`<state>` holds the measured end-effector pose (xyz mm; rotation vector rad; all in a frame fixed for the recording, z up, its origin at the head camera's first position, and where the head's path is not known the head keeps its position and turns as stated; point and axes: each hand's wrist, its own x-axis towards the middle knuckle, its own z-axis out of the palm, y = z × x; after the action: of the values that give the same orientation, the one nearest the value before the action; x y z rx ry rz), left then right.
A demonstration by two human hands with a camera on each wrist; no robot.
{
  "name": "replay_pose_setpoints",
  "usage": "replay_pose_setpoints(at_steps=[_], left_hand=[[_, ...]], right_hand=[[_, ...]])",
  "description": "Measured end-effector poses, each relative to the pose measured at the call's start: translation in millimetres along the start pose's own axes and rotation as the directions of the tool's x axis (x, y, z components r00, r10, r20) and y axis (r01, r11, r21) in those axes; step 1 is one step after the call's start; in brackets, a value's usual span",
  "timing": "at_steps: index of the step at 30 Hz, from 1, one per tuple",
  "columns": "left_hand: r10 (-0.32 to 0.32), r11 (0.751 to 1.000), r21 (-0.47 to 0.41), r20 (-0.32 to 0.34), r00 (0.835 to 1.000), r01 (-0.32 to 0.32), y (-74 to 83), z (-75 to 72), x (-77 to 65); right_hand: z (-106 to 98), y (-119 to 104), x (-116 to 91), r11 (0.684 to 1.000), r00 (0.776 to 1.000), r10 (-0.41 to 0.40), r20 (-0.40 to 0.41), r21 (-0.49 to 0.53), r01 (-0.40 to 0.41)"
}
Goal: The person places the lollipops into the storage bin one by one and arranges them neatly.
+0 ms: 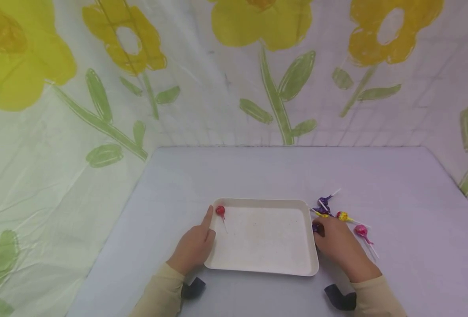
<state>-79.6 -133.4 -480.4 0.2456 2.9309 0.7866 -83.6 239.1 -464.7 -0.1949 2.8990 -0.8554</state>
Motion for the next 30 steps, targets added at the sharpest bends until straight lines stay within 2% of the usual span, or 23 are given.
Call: replay_pose_setpoints(at_steps=[21, 30], left_hand=[[-0.008, 1.000, -0.025, 0.013, 1.000, 0.008, 0.7, -1.5, -0.1], [0.004, 1.000, -0.026, 0.003, 1.000, -0.004, 1.3, -2.6, -1.3]], right_hand=[[-24, 1, -6, 0.999, 0.994, 0.053, -0.094, 0.000, -0.053], [-30, -8, -6, 0.997, 0.988, 0.073, -0.135, 0.038, -0.068]])
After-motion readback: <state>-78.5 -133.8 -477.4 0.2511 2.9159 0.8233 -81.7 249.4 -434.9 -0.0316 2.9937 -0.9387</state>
